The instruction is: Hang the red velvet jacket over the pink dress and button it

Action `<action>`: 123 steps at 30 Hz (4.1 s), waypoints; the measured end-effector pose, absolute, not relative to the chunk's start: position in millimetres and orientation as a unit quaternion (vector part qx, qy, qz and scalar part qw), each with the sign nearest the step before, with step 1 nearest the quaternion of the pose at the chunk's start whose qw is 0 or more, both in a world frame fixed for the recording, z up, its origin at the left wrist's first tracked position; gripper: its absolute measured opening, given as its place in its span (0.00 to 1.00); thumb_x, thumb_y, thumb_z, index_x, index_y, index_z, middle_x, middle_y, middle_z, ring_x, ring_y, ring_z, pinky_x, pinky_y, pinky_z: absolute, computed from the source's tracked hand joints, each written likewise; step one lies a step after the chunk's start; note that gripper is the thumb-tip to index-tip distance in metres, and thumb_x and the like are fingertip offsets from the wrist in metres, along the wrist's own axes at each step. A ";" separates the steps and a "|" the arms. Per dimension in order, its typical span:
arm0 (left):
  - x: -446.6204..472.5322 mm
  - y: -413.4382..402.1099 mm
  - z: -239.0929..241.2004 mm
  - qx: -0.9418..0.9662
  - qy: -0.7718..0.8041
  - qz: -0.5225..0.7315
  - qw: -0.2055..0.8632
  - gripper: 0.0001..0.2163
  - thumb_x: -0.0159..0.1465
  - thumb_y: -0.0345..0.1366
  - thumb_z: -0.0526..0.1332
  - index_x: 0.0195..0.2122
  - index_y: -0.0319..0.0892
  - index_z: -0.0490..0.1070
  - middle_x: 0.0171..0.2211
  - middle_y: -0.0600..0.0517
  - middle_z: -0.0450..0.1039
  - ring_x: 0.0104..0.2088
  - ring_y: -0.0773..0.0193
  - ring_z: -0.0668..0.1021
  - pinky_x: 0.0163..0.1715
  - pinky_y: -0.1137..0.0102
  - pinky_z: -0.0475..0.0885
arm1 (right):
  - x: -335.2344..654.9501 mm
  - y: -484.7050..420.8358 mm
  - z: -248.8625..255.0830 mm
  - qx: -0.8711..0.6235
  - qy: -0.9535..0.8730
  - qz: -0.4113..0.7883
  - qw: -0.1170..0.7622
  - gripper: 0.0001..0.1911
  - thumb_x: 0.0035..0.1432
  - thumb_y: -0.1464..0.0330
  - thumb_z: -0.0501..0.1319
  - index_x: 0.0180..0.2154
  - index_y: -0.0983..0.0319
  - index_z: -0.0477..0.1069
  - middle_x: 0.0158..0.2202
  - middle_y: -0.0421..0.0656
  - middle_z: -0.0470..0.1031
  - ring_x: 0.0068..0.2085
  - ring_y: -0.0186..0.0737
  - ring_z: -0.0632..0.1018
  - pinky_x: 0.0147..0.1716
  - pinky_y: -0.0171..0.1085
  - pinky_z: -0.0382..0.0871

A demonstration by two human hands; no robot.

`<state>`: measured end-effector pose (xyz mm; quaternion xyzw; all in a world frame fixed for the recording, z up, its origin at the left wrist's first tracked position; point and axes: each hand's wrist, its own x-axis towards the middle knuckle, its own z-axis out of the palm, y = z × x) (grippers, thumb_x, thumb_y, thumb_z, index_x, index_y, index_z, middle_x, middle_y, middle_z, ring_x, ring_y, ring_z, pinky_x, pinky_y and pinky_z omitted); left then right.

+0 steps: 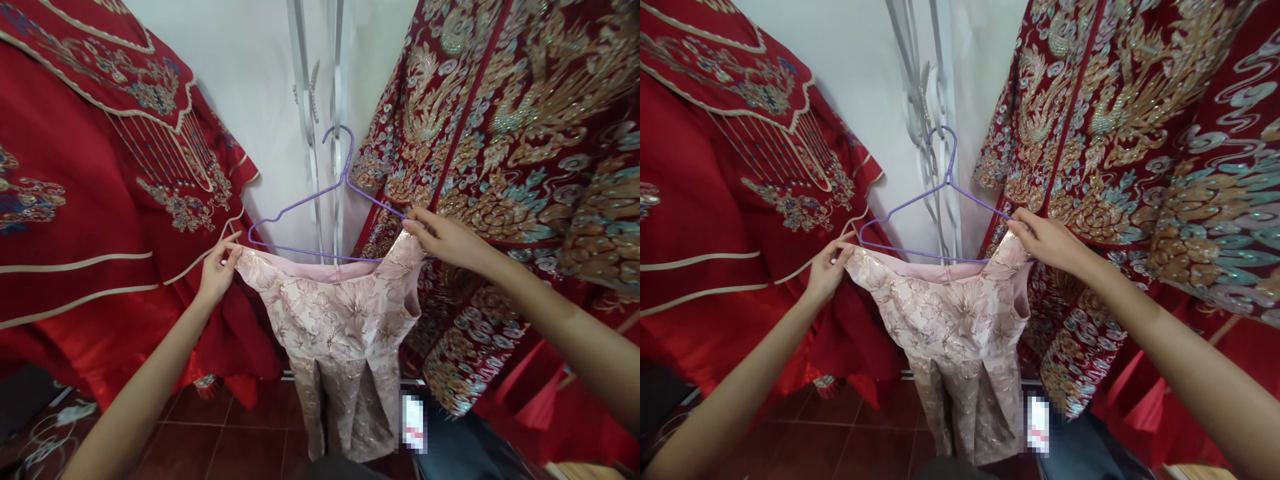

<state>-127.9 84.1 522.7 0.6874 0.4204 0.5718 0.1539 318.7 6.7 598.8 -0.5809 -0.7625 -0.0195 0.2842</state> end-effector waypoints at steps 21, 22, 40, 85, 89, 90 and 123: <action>-120.6 98.3 527.3 0.680 0.430 0.572 0.157 0.15 0.60 0.49 0.61 0.29 0.41 0.71 0.52 0.43 0.73 0.52 0.53 0.74 0.56 0.58 0.64 | 323.2 3.9 605.6 -0.600 -0.754 -0.028 0.267 0.17 0.64 0.52 0.48 0.34 0.56 0.63 0.20 0.36 0.63 0.23 0.37 0.68 0.26 0.35 0.56; -120.1 99.1 527.8 0.679 0.433 0.571 0.158 0.15 0.60 0.49 0.61 0.29 0.41 0.71 0.52 0.43 0.73 0.52 0.53 0.74 0.55 0.59 0.65 | 323.7 3.8 605.9 -0.600 -0.753 -0.030 0.268 0.17 0.64 0.52 0.48 0.34 0.56 0.63 0.20 0.36 0.64 0.23 0.37 0.68 0.26 0.35 0.56; -114.9 111.6 529.1 0.677 0.454 0.554 0.172 0.16 0.58 0.51 0.61 0.29 0.41 0.71 0.49 0.43 0.75 0.49 0.53 0.76 0.51 0.61 0.66 | 326.0 7.4 604.1 -0.592 -0.761 -0.035 0.262 0.17 0.64 0.51 0.48 0.35 0.56 0.63 0.20 0.36 0.64 0.22 0.38 0.69 0.25 0.34 0.57; -97.5 99.6 548.4 0.782 0.410 0.440 0.162 0.16 0.59 0.54 0.61 0.30 0.45 0.72 0.42 0.44 0.77 0.58 0.47 0.70 0.58 0.55 0.62 | 324.7 15.7 594.9 -0.577 -0.754 -0.026 0.314 0.16 0.64 0.53 0.50 0.33 0.58 0.63 0.21 0.38 0.67 0.23 0.37 0.68 0.25 0.35 0.57; -97.6 106.5 544.7 0.790 0.407 0.426 0.170 0.16 0.61 0.53 0.58 0.32 0.44 0.70 0.34 0.48 0.76 0.41 0.54 0.78 0.43 0.64 0.71 | 330.2 15.4 595.9 -0.569 -0.760 -0.043 0.310 0.17 0.63 0.52 0.51 0.34 0.58 0.64 0.23 0.39 0.68 0.24 0.38 0.69 0.26 0.36 0.57; -98.1 106.2 543.1 0.788 0.410 0.426 0.170 0.16 0.62 0.52 0.58 0.33 0.43 0.70 0.33 0.49 0.76 0.38 0.56 0.78 0.40 0.66 0.71 | 330.6 15.7 596.4 -0.569 -0.762 -0.046 0.304 0.17 0.63 0.52 0.51 0.34 0.58 0.64 0.23 0.39 0.68 0.24 0.38 0.68 0.26 0.36 0.57; -117.0 80.5 544.9 0.645 0.496 0.485 0.319 0.25 0.48 0.58 0.68 0.32 0.39 0.72 0.27 0.49 0.77 0.28 0.64 0.76 0.31 0.71 0.69 | 320.7 29.1 594.2 -0.568 -0.729 -0.090 0.370 0.22 0.65 0.54 0.49 0.50 0.56 0.73 0.37 0.45 0.80 0.32 0.45 0.77 0.34 0.39 0.64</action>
